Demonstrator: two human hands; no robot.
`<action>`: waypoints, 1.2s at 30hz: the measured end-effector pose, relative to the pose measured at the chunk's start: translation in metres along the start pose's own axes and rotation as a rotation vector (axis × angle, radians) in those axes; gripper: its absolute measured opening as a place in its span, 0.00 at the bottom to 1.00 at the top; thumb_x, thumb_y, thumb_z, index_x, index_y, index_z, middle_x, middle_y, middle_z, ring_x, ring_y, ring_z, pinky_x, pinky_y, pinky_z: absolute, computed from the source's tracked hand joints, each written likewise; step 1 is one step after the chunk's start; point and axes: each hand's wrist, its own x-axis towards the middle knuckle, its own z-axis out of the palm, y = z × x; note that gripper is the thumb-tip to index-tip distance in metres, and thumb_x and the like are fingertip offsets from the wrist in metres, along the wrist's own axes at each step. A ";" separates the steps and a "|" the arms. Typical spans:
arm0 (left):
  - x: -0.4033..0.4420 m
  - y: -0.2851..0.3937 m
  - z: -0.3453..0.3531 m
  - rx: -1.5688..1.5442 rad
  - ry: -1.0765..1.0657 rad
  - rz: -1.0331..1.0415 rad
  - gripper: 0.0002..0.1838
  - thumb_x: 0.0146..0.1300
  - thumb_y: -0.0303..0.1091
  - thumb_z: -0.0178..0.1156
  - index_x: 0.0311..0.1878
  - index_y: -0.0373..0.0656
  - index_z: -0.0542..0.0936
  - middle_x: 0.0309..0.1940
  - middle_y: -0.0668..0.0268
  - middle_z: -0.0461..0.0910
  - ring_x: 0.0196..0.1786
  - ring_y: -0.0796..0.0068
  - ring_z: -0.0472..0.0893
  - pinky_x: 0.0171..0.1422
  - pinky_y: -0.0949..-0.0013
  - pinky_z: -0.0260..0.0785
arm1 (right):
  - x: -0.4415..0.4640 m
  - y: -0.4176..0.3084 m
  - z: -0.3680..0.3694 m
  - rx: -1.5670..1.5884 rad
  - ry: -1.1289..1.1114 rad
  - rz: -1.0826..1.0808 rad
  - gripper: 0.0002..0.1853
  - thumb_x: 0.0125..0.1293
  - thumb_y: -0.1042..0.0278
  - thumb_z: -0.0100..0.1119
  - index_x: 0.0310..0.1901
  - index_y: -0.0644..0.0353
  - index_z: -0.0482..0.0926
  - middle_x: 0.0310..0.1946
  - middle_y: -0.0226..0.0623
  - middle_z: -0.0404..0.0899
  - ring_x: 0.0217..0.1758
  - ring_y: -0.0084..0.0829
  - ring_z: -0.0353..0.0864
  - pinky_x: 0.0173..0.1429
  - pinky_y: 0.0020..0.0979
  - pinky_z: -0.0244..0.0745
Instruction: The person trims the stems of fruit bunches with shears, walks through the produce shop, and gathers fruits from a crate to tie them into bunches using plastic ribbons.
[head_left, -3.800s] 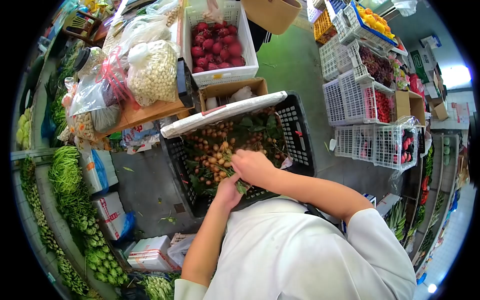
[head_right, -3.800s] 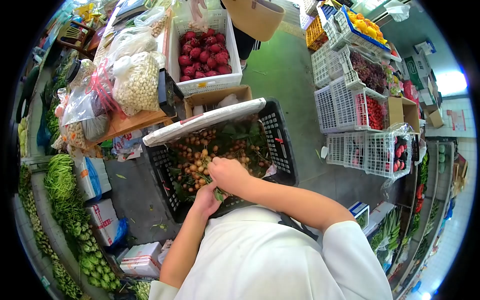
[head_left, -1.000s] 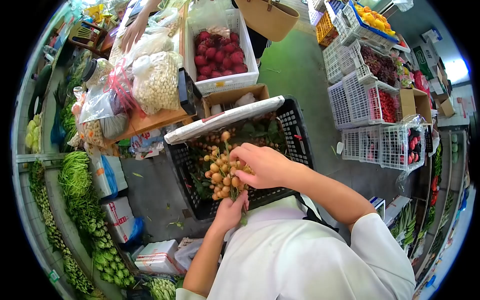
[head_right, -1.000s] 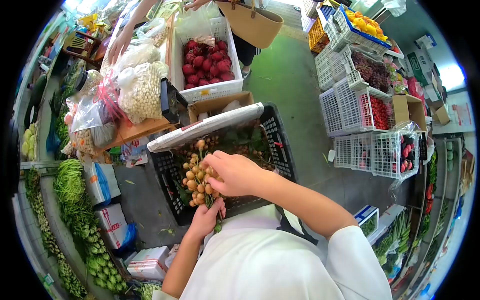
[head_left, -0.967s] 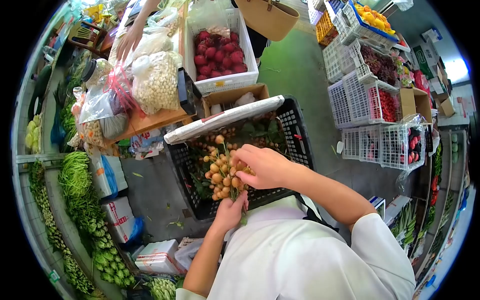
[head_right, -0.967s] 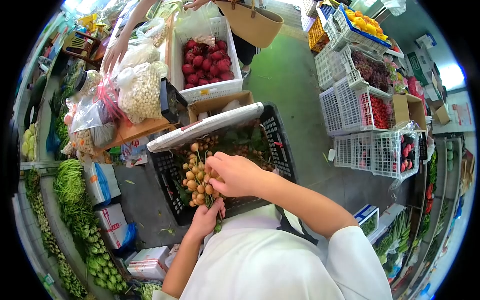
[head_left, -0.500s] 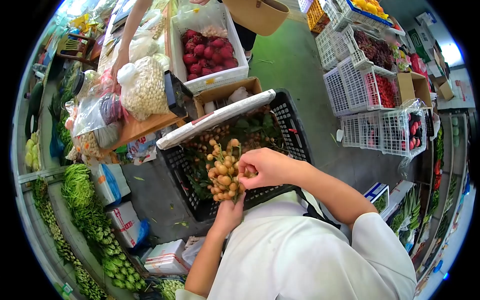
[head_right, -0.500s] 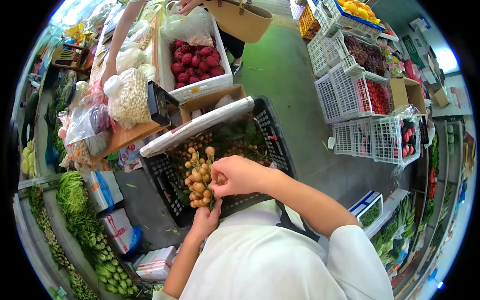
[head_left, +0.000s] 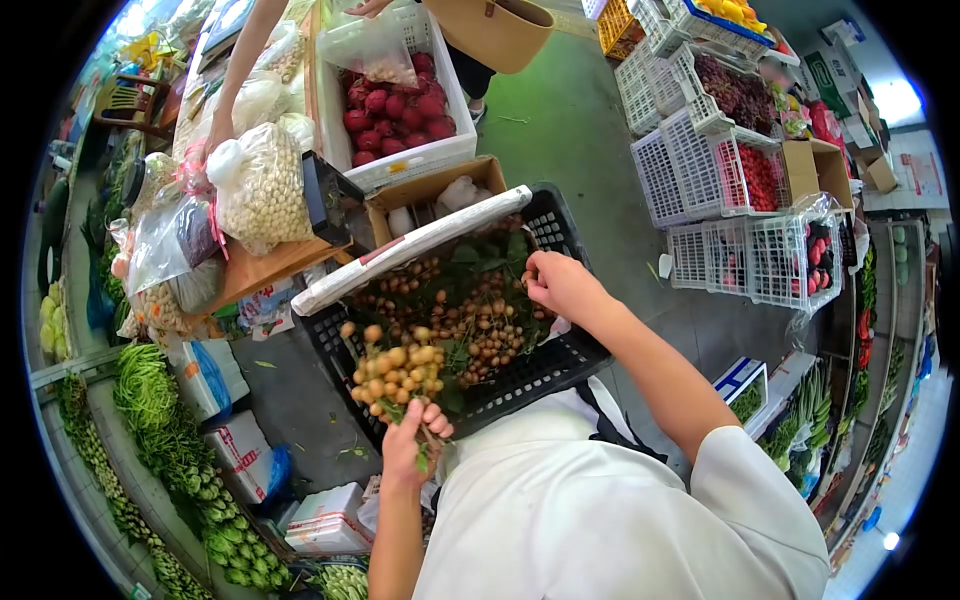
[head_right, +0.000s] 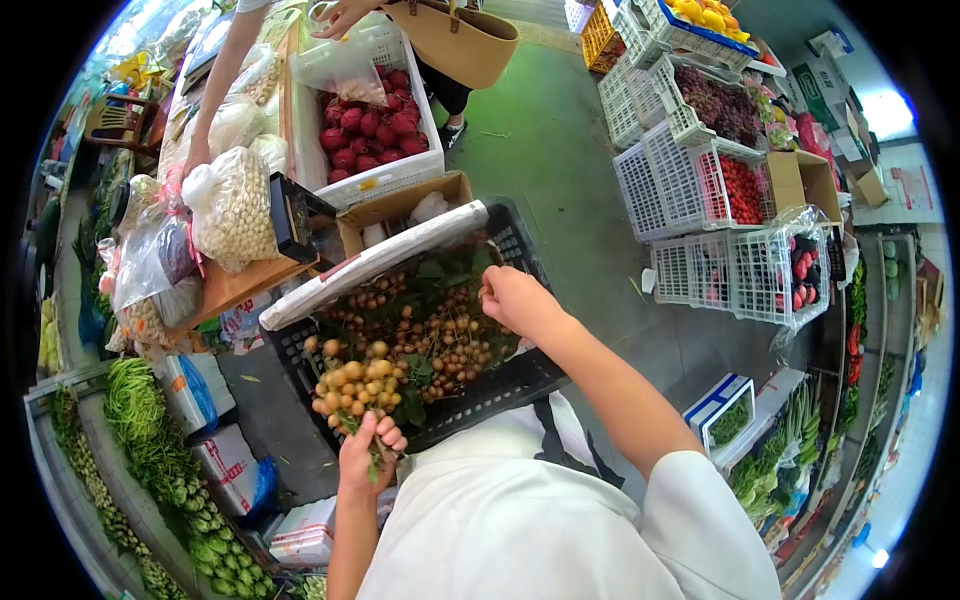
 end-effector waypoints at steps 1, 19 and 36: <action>-0.001 0.003 -0.004 -0.068 -0.002 0.023 0.11 0.83 0.40 0.51 0.48 0.42 0.73 0.34 0.71 0.70 0.36 0.75 0.69 0.44 0.66 0.66 | 0.005 0.011 0.012 0.001 -0.002 -0.003 0.11 0.65 0.67 0.62 0.46 0.63 0.79 0.39 0.51 0.82 0.41 0.52 0.85 0.45 0.45 0.82; 0.000 -0.015 0.000 -0.600 -0.220 -0.099 0.04 0.80 0.32 0.53 0.45 0.46 0.70 0.37 0.72 0.69 0.38 0.79 0.70 0.48 0.71 0.65 | 0.020 -0.003 0.119 -0.694 -0.426 -0.251 0.13 0.66 0.65 0.55 0.48 0.57 0.84 0.50 0.42 0.84 0.59 0.45 0.81 0.73 0.62 0.61; 0.009 -0.001 -0.006 -0.277 -0.241 -0.111 0.16 0.82 0.37 0.51 0.32 0.51 0.67 0.22 0.78 0.61 0.23 0.86 0.64 0.31 0.76 0.58 | 0.008 0.017 0.102 -0.242 -0.356 -0.215 0.12 0.66 0.62 0.62 0.36 0.64 0.84 0.37 0.55 0.85 0.45 0.57 0.85 0.52 0.52 0.80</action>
